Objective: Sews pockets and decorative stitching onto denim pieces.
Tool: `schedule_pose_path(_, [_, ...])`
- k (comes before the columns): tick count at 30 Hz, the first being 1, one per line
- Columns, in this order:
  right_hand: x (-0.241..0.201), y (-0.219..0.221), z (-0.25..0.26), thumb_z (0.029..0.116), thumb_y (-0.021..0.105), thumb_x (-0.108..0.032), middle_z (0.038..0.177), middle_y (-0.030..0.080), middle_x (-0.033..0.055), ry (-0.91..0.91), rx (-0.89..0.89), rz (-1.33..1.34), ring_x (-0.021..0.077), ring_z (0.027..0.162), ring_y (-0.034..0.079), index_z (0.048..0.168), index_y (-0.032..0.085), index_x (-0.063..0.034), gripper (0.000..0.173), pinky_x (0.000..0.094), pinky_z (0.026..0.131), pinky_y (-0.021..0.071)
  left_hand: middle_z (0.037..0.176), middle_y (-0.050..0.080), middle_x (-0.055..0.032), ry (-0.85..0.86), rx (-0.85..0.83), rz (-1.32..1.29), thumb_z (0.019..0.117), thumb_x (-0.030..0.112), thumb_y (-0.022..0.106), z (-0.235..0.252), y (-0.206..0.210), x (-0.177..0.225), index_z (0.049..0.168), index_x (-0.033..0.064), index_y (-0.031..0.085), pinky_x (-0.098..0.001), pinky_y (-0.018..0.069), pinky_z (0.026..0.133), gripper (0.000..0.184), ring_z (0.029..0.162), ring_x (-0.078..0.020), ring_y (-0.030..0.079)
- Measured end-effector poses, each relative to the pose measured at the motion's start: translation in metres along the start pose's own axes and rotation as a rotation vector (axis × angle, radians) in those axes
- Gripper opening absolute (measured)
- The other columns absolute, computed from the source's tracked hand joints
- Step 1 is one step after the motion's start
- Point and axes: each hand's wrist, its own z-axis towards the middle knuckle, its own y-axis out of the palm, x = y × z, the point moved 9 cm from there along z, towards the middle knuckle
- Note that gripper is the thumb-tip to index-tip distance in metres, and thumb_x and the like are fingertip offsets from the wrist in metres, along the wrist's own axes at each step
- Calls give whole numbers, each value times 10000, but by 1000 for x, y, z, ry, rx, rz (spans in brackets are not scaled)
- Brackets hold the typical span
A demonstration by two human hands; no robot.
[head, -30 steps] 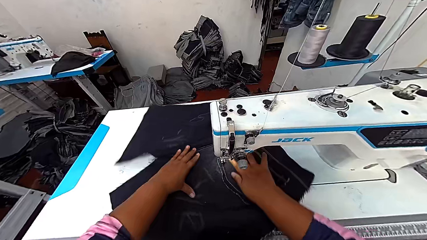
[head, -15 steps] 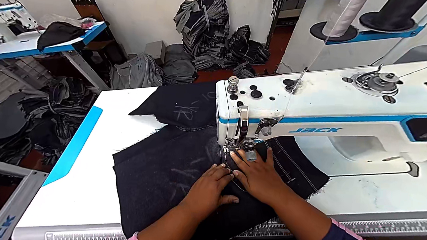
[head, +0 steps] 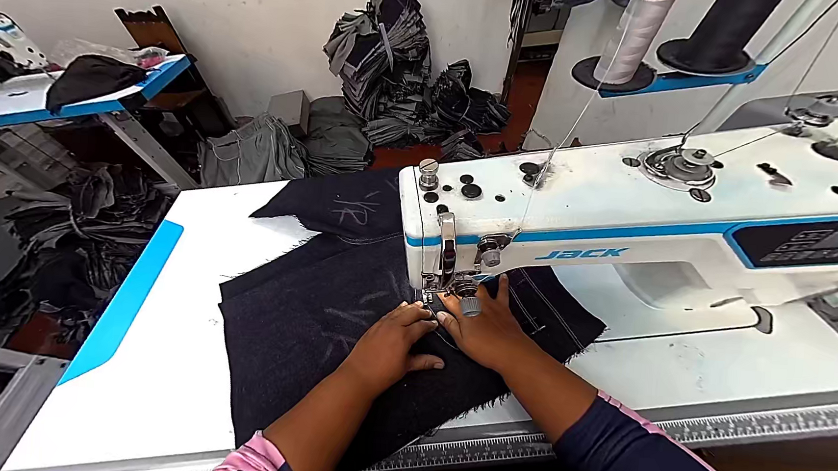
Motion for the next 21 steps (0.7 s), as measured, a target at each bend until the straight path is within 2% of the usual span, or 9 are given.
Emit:
schedule_pose_path(3, [0, 1, 1, 1105, 268, -481, 1625, 405, 36, 15, -8, -3, 321, 1580, 151, 1570, 433, -203, 566, 740, 1170, -79, 1397, 647, -124, -26, -35, 22, 952, 501, 661, 1, 1, 1, 1277, 48, 709, -420, 348, 1213, 560, 1417, -277, 513])
schedule_pose_path(6, [0, 0, 2, 1104, 275, -479, 1612, 423, 46, 27, 6, -2, 322, 1572, 179, 1567, 440, -205, 562, 737, 1172, -79, 1426, 626, -119, -64, -66, 20, 959, 514, 649, 2, 1, 0, 1299, 47, 693, -401, 309, 1234, 580, 1442, -258, 482])
schedule_pose_path(13, [1, 0, 3, 1102, 289, -477, 1614, 418, 45, 44, 19, 9, 306, 1573, 182, 1558, 456, -208, 555, 721, 1182, -83, 1442, 611, -126, -64, -101, 14, 967, 510, 641, 4, 2, -2, 1321, 40, 676, -387, 286, 1242, 589, 1458, -247, 460])
schedule_pose_path(15, [1, 0, 5, 1099, 286, -483, 1607, 427, 62, 52, 15, 3, 311, 1570, 192, 1556, 457, -198, 565, 719, 1185, -82, 1474, 577, -136, -177, -161, 36, 974, 535, 623, 6, 6, 3, 1354, 30, 643, -405, 254, 1257, 632, 1484, -253, 419])
schedule_pose_path(16, [1, 0, 5, 1099, 285, -489, 1607, 428, 70, 59, 1, 0, 311, 1569, 199, 1561, 450, -194, 572, 715, 1191, -78, 1511, 530, -156, -265, -218, 42, 986, 548, 597, 5, 10, 11, 1406, 14, 589, -432, 217, 1269, 678, 1511, -274, 367])
schedule_pose_path(18, [2, -3, 5, 1096, 305, -500, 1597, 440, 73, 63, -24, -13, 312, 1557, 235, 1562, 449, -205, 571, 701, 1205, -31, 1553, 469, -193, -334, -223, 0, 1002, 538, 570, 0, 20, 29, 1459, -8, 520, -484, 167, 1276, 713, 1539, -331, 298])
schedule_pose_path(20, [2, -8, 2, 1078, 343, -541, 1585, 455, 58, 47, -36, -54, 321, 1525, 290, 1561, 451, -247, 576, 679, 1199, 98, 1524, 519, -167, -236, -150, -44, 1005, 501, 580, -8, 21, 30, 1402, 23, 590, -467, 197, 1272, 621, 1525, -318, 340])
schedule_pose_path(21, [2, -8, -2, 1070, 347, -562, 1603, 431, 49, 30, -44, -80, 333, 1521, 284, 1580, 415, -276, 588, 675, 1180, 155, 1497, 550, -159, -151, -145, -62, 1008, 467, 594, -11, 18, 24, 1367, 33, 624, -456, 222, 1268, 564, 1510, -309, 371])
